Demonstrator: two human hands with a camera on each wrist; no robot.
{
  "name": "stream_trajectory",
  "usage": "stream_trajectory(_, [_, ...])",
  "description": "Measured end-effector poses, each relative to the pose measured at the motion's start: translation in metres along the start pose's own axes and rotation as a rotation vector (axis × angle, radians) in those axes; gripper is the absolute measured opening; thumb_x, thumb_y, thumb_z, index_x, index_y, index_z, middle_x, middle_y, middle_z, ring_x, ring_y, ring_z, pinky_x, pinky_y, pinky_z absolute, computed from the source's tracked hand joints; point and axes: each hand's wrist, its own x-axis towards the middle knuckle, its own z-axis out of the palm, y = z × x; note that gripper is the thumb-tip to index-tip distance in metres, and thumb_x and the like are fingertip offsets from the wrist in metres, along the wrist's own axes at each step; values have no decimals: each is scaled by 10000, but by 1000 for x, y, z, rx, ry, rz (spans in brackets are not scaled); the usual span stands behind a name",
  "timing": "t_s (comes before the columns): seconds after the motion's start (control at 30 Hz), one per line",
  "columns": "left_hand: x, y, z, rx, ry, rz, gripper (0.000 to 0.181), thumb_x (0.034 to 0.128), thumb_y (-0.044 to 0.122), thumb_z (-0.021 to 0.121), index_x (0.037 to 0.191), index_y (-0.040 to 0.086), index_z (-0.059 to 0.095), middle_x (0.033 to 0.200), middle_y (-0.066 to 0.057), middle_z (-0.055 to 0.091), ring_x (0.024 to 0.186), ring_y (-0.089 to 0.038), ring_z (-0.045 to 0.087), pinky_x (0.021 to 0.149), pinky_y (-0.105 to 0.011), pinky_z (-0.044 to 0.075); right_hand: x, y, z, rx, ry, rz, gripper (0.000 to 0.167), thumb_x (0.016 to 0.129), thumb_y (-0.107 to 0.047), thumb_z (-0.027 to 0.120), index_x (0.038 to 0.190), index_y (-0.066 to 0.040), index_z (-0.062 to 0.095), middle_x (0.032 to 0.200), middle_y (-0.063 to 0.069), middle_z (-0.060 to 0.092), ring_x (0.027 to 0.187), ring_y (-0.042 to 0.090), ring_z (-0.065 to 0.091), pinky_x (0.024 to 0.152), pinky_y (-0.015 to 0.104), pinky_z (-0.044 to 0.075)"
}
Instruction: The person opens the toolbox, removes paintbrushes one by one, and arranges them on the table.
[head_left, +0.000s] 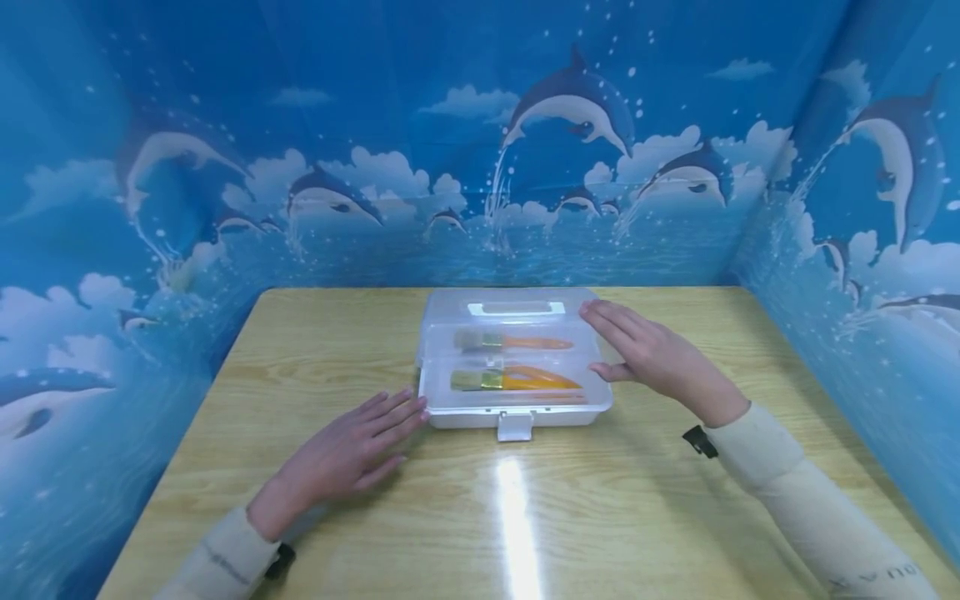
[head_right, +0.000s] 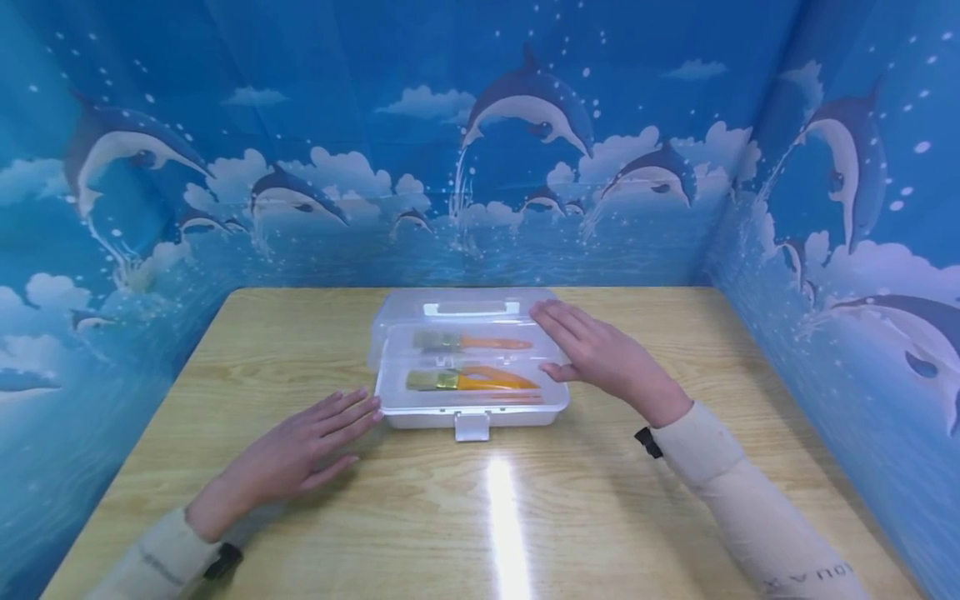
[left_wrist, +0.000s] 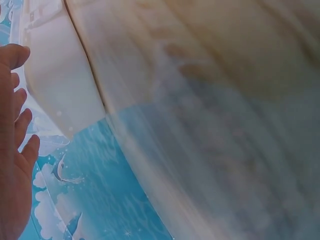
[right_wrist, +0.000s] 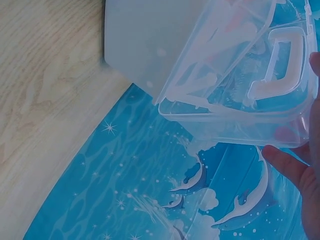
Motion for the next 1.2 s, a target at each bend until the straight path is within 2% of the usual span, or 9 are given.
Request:
stream_trajectory(0.3, [2, 0, -1, -15, -26, -3, 633, 964, 339, 648, 1514, 76, 480, 1577, -90, 460, 1453, -306, 431, 1209, -459, 346, 2, 4, -1, 7, -11, 16, 732, 1072, -525, 328, 1456, 84, 458, 1424, 267, 545, 1244, 414, 583, 918, 530, 591])
stream_trajectory(0.43, [3, 1, -1, -20, -39, -15, 632, 962, 335, 657, 1517, 88, 481, 1579, -78, 460, 1454, -293, 433, 1248, -418, 290, 4, 6, -1, 14, -6, 20, 732, 1073, -522, 331, 1461, 90, 441, 1427, 271, 541, 1242, 426, 582, 913, 540, 590])
stream_trajectory(0.63, [3, 1, 0, -27, -30, -16, 630, 949, 322, 676, 1507, 91, 496, 1570, -81, 472, 1441, -288, 450, 1296, -329, 147, 8, 10, -2, 27, -8, 19, 745, 1073, -529, 318, 1457, 98, 436, 1413, 281, 545, 1236, 430, 583, 905, 542, 593])
stream_trajectory(0.7, [4, 1, 0, -26, -19, -7, 633, 944, 327, 677, 1503, 89, 499, 1567, -86, 473, 1436, -290, 456, 1290, -342, 174, 8, 11, -3, 28, -22, 29, 748, 1071, -536, 310, 1472, 84, 427, 1415, 277, 542, 1243, 424, 579, 900, 537, 597])
stream_trajectory(0.9, [6, 1, 1, -31, 16, 26, 606, 968, 350, 638, 1488, 67, 509, 1554, -119, 482, 1417, -315, 475, 1174, -476, 402, 8, 12, -6, 35, -62, 59, 769, 1058, -562, 286, 1497, 57, 412, 1425, 266, 533, 1259, 419, 565, 908, 542, 595])
stream_trajectory(1.1, [6, 0, 2, -50, 3, 23, 545, 1044, 389, 522, 1492, 80, 509, 1556, -108, 482, 1416, -298, 479, 1176, -457, 399, 11, 15, -6, 38, -58, 48, 763, 1061, -556, 288, 1484, 67, 418, 1417, 268, 535, 1251, 425, 567, 911, 552, 591])
stream_trajectory(1.2, [6, 0, 1, -52, -3, 19, 543, 1042, 383, 532, 1493, 82, 510, 1557, -100, 484, 1417, -294, 479, 1194, -436, 377, 12, 17, -7, 39, -53, 42, 754, 1063, -545, 316, 1481, 73, 417, 1417, 271, 534, 1256, 427, 564, 923, 550, 587])
